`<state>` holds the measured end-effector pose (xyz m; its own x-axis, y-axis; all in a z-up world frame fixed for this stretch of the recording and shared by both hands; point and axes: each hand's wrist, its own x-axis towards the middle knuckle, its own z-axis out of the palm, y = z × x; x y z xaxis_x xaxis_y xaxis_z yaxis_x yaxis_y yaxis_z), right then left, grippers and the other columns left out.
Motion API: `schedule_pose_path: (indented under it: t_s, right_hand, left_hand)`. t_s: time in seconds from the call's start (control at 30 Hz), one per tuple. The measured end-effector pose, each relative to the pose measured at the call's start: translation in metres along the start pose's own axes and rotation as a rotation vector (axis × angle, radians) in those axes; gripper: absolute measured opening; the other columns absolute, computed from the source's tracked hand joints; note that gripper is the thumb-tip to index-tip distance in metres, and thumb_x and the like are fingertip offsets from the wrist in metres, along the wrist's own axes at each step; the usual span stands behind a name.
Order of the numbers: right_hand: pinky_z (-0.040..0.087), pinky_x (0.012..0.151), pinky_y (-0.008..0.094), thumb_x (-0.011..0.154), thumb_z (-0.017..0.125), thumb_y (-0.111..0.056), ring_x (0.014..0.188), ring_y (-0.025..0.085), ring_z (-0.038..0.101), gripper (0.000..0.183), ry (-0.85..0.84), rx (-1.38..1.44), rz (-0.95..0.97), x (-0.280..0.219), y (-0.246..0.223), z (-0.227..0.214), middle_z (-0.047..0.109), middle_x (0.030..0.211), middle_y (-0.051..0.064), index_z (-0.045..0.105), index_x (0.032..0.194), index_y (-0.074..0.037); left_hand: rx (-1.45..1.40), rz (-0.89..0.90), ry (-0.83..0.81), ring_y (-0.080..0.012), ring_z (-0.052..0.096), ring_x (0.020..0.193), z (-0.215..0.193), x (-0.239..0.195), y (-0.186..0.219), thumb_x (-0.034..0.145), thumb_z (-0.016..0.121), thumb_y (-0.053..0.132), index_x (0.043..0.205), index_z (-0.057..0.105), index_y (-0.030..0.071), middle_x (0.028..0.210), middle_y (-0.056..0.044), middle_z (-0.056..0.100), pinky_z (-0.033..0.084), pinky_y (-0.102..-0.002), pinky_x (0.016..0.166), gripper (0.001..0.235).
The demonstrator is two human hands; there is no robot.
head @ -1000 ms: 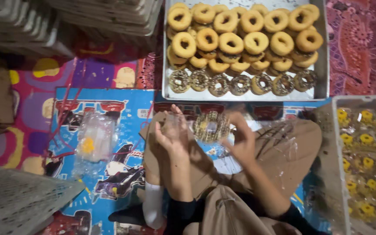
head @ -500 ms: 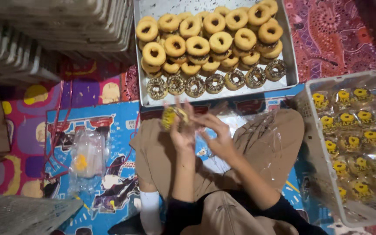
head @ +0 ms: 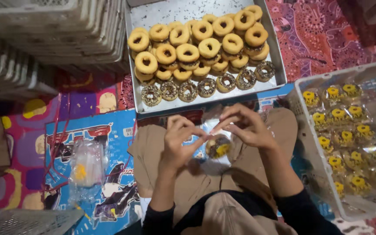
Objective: The person sits on the floor and packs donuts from a metal tray into small plastic bags. They place the sealed bags into a white plastic crate. The person handles plain and chocolate-sprinkled donuts.
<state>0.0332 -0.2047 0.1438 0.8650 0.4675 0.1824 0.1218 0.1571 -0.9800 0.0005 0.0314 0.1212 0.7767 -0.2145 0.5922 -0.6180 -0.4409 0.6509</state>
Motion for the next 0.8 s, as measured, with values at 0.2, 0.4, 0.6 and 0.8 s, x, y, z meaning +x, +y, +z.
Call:
schedule_pose_path:
  t_s: [0.2, 0.4, 0.6, 0.8]
  right_hand:
    - [0.05, 0.081, 0.036, 0.087, 0.08, -0.015, 0.086, 0.021, 0.058, 0.013, -0.113, -0.548, -0.399, -0.002, -0.029, 0.008, 0.067, 0.089, 0.002, 0.079, 0.099, -0.008]
    - [0.044, 0.089, 0.044, 0.09, 0.076, -0.028, 0.097, 0.024, 0.057, 0.019, 0.102, -1.186, -0.97, -0.016, 0.022, 0.015, 0.065, 0.102, -0.001, 0.075, 0.106, -0.018]
    - [0.051, 0.093, 0.044, 0.089, 0.073, -0.031, 0.106, 0.032, 0.066, 0.041, 0.039, -1.669, -0.183, -0.003, 0.117, -0.077, 0.069, 0.116, 0.012, 0.068, 0.126, -0.015]
    - [0.051, 0.094, 0.047, 0.093, 0.08, -0.031, 0.118, 0.036, 0.065, 0.066, -0.421, -0.558, 0.058, 0.009, 0.152, -0.045, 0.067, 0.13, 0.024, 0.057, 0.149, -0.006]
  left_hand:
    - [0.256, 0.384, -0.025, -0.0225, 0.068, 0.085, -0.024, 0.016, 0.045, 0.08, 0.083, 0.007, 0.093, 0.071, 0.005, 0.094, -0.004, 0.072, 0.048, -0.042, 0.085, 0.017]
    - [0.225, 0.215, 0.003, -0.0193, 0.065, 0.084, -0.035, 0.02, 0.061, 0.084, 0.084, 0.006, 0.1, 0.075, 0.003, 0.095, -0.002, 0.074, 0.047, -0.043, 0.084, 0.019]
    - [0.067, -0.037, 0.126, -0.0244, 0.066, 0.104, -0.052, 0.01, 0.038, 0.09, 0.069, 0.021, 0.092, 0.064, 0.012, 0.103, -0.008, 0.066, 0.048, -0.048, 0.098, 0.011]
    - [-0.093, -0.796, 0.219, -0.0157, 0.071, 0.072, -0.01, -0.014, -0.028, 0.105, 0.051, 0.029, 0.114, 0.058, 0.01, 0.087, -0.004, 0.066, 0.056, -0.033, 0.061, 0.022]
